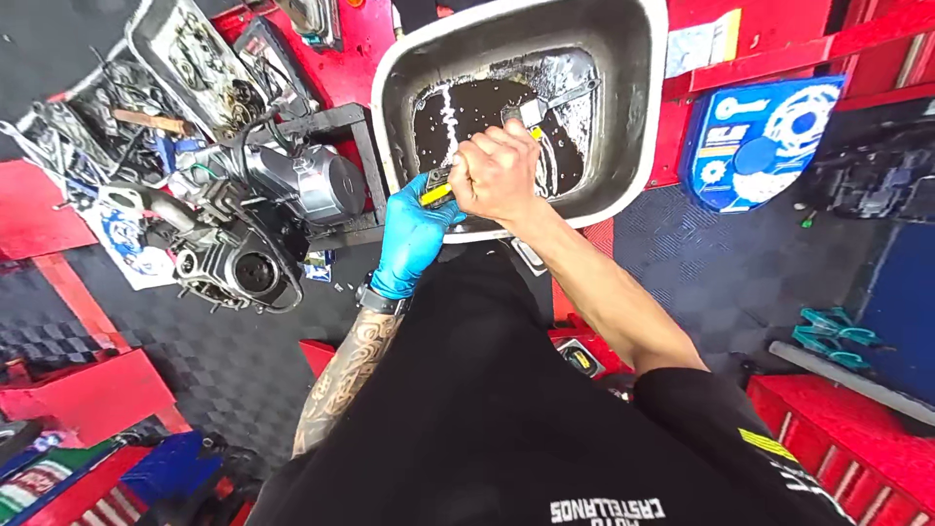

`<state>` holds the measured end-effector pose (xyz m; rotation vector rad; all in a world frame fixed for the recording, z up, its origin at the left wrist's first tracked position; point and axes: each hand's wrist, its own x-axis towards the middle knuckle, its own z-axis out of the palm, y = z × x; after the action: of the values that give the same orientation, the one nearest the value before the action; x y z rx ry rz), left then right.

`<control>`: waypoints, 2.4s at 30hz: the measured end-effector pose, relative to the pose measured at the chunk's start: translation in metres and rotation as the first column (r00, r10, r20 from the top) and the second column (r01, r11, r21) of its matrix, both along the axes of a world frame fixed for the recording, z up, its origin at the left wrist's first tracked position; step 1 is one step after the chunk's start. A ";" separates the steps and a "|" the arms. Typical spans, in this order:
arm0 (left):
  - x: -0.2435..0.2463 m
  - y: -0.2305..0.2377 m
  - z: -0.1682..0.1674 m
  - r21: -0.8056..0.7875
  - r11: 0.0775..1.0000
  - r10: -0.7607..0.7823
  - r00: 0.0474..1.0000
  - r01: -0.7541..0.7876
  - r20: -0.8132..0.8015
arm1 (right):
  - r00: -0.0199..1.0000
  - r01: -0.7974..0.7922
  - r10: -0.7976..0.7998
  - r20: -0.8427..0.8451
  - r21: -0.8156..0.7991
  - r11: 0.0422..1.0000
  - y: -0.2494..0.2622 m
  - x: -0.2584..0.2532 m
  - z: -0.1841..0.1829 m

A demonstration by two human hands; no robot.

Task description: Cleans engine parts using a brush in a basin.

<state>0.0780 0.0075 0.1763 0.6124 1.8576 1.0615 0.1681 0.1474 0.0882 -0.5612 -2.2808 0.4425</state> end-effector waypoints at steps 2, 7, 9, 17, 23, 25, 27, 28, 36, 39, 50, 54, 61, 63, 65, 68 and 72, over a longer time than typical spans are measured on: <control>0.000 -0.005 0.001 0.020 1.000 0.002 1.000 -0.002 0.023 | 0.998 0.013 -0.013 0.065 -0.002 1.000 0.007 0.015 -0.010; 0.001 -0.007 0.001 -0.026 1.000 -0.016 0.999 0.014 -0.051 | 0.998 0.032 -0.032 0.051 0.013 0.999 -0.007 0.007 0.002; 0.001 -0.006 0.005 -0.002 1.000 -0.009 1.000 0.009 -0.013 | 0.998 0.039 -0.040 0.045 0.020 0.999 -0.006 0.006 0.005; 0.003 -0.014 0.005 -0.011 0.999 -0.031 1.000 0.031 0.004 | 0.994 0.034 -0.036 0.100 0.025 0.999 -0.010 0.014 0.004; 0.002 -0.013 -0.005 -0.022 0.999 -0.024 1.000 0.023 -0.012 | 0.996 0.025 -0.027 0.083 0.028 0.999 -0.019 0.010 0.007; -0.003 -0.017 -0.003 0.000 0.999 -0.038 0.999 0.038 0.009 | 0.992 0.035 -0.037 0.121 0.022 0.999 -0.014 0.019 -0.006; -0.014 -0.022 -0.005 0.036 0.999 -0.001 1.000 0.000 0.016 | 0.946 0.068 -0.072 0.316 0.023 0.997 0.009 0.048 -0.033; -0.020 -0.026 -0.005 0.046 0.998 0.040 0.999 -0.041 0.021 | 0.888 0.089 -0.074 0.454 -0.012 0.996 0.019 0.065 -0.049; -0.035 -0.039 -0.048 0.011 0.978 0.206 0.977 -0.207 0.049 | 0.449 0.425 0.107 0.887 -0.317 0.848 0.047 0.113 -0.139; -0.027 -0.039 -0.056 0.001 0.967 0.253 0.966 -0.254 0.054 | 0.393 0.494 0.120 0.912 -0.319 0.809 0.051 0.112 -0.143; -0.025 -0.055 -0.067 -0.260 0.947 0.145 0.972 -0.190 -0.183 | 0.488 0.862 -0.426 0.762 -0.499 0.094 0.132 0.017 -0.178; -0.028 -0.057 -0.070 -0.229 0.940 0.202 0.953 -0.253 -0.225 | 0.422 0.887 -0.431 0.798 -0.461 0.015 0.131 0.006 -0.181; -0.035 -0.046 -0.077 -0.155 0.929 0.331 0.942 -0.336 -0.054 | 0.426 0.873 -0.522 0.739 -0.488 0.021 0.133 -0.002 -0.175; -0.038 -0.041 -0.090 -0.176 0.916 0.378 0.922 -0.360 0.081 | 0.492 0.851 -0.556 0.670 -0.504 0.145 0.115 -0.005 -0.162; -0.042 -0.029 -0.101 -0.185 0.909 0.403 0.900 -0.372 0.166 | 0.638 0.766 -0.556 0.533 -0.511 0.389 0.091 -0.009 -0.162; -0.048 -0.016 -0.112 -0.164 0.940 0.321 0.937 -0.298 0.136 | 0.807 0.551 -0.306 0.505 -0.458 0.698 0.059 -0.008 -0.171; -0.054 -0.009 -0.142 -0.222 0.964 0.164 0.985 -0.149 0.054 | 0.844 0.429 -0.177 0.506 -0.440 0.789 0.037 -0.003 -0.183</control>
<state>0.0235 -0.0016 0.0339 0.2994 1.9509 0.9498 0.1656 0.1846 -0.0947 -1.4407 -2.3993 0.8751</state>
